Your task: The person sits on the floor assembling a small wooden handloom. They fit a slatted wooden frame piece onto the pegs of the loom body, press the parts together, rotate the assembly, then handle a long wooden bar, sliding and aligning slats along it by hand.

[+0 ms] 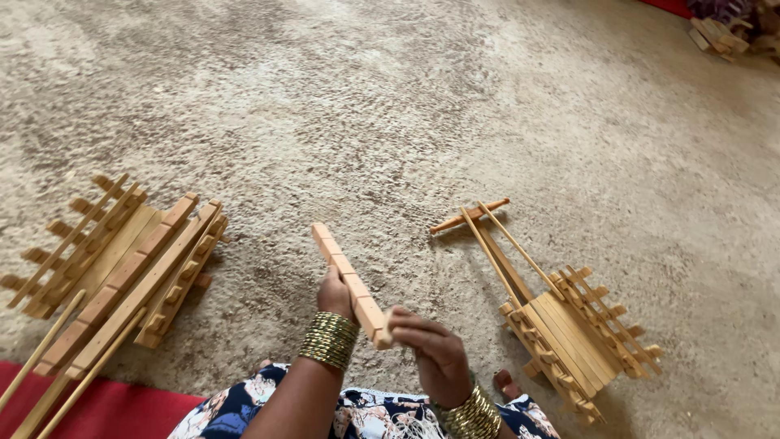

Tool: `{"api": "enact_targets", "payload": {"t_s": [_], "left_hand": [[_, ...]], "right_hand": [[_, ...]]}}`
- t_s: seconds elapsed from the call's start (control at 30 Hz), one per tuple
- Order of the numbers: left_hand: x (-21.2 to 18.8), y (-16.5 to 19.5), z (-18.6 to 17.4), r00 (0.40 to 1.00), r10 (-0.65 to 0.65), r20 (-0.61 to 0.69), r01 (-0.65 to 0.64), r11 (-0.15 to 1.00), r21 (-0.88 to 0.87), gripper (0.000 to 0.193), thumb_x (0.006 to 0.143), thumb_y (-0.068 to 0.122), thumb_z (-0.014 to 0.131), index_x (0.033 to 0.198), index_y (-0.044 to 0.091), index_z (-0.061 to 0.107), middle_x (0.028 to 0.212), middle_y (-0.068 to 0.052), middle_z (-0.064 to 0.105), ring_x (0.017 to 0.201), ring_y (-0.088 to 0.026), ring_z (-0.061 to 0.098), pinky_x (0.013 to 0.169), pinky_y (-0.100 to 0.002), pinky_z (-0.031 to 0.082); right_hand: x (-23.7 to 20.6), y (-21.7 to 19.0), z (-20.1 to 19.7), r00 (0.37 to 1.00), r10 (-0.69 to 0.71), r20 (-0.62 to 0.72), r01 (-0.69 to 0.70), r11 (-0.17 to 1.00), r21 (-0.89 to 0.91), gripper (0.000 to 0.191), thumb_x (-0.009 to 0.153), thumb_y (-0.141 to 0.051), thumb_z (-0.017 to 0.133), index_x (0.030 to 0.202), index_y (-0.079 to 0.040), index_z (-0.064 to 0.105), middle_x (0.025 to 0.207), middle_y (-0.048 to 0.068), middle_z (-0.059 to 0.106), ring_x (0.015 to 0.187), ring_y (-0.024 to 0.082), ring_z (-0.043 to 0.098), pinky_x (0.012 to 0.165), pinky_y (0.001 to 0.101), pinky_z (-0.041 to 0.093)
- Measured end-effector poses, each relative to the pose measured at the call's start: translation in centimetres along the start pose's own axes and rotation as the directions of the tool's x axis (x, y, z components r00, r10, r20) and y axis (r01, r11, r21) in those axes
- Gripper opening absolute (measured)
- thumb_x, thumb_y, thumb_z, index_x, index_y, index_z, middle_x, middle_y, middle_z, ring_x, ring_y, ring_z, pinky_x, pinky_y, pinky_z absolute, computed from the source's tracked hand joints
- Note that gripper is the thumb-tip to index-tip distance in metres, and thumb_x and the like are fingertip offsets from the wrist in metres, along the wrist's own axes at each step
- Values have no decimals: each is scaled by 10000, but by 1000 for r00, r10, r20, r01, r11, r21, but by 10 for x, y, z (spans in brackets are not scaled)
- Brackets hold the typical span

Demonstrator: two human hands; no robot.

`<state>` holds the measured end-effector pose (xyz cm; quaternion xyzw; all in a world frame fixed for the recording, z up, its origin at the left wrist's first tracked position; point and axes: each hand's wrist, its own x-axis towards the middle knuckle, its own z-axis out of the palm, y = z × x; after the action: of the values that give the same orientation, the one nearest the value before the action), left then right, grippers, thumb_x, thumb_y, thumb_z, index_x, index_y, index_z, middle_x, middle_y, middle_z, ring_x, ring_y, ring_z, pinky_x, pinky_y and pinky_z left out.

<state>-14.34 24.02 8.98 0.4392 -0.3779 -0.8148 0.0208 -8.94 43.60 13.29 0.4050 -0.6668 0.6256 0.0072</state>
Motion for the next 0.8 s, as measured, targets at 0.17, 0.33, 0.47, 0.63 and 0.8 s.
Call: {"api": "enact_targets", "payload": {"t_s": [0.17, 0.33, 0.47, 0.63, 0.8], "left_hand": [[-12, -9, 13, 974, -19, 224, 45, 993, -110, 436, 1066, 364, 351, 972, 17, 597, 762, -98, 616, 586, -188, 618, 479, -305, 554], [-16, -41, 22, 900, -78, 429, 99, 995, -26, 404, 1067, 332, 340, 1060, 27, 606, 840, -106, 650, 619, -160, 624, 528, -274, 567], [-17, -71, 25, 748, 44, 662, -445, 774, 451, 350, 1038, 278, 404, 1225, 44, 585, 883, -82, 680, 665, -126, 672, 571, -256, 605], [-23, -86, 28, -104, 654, 749, -994, -42, -101, 355, 1189, 262, 337, 1321, 10, 549, 988, -206, 678, 790, -240, 693, 686, -394, 596], [-16, -78, 26, 764, -176, 621, -203, 848, 490, 452, 1067, 322, 355, 1423, 92, 513, 894, -151, 669, 610, -176, 620, 531, -301, 575]], "right_hand": [[-1, 21, -5, 996, 27, 80, -7, 971, -239, 267, 990, -9, 587, 1203, -76, 733, 1291, 175, 709, 1345, 333, 574, 1148, 423, 461], [3, 78, -17, 994, -90, 58, 104, 937, -334, 248, 1033, -67, 553, 1204, -106, 729, 1338, 130, 677, 1364, 292, 555, 1179, 409, 466], [7, 112, -54, 988, -108, -111, 21, 805, -593, 219, 1030, -104, 570, 1150, -148, 748, 1306, 90, 703, 1340, 258, 588, 1149, 384, 512], [12, 117, -96, 925, -37, -377, -231, 735, -638, 328, 981, -28, 491, 1206, -108, 716, 1317, 138, 683, 1294, 260, 607, 981, 351, 577], [13, 113, -75, 925, 3, -380, -236, 787, -570, 285, 1023, -48, 477, 1158, -88, 725, 1293, 151, 688, 1274, 286, 615, 988, 337, 601]]}}
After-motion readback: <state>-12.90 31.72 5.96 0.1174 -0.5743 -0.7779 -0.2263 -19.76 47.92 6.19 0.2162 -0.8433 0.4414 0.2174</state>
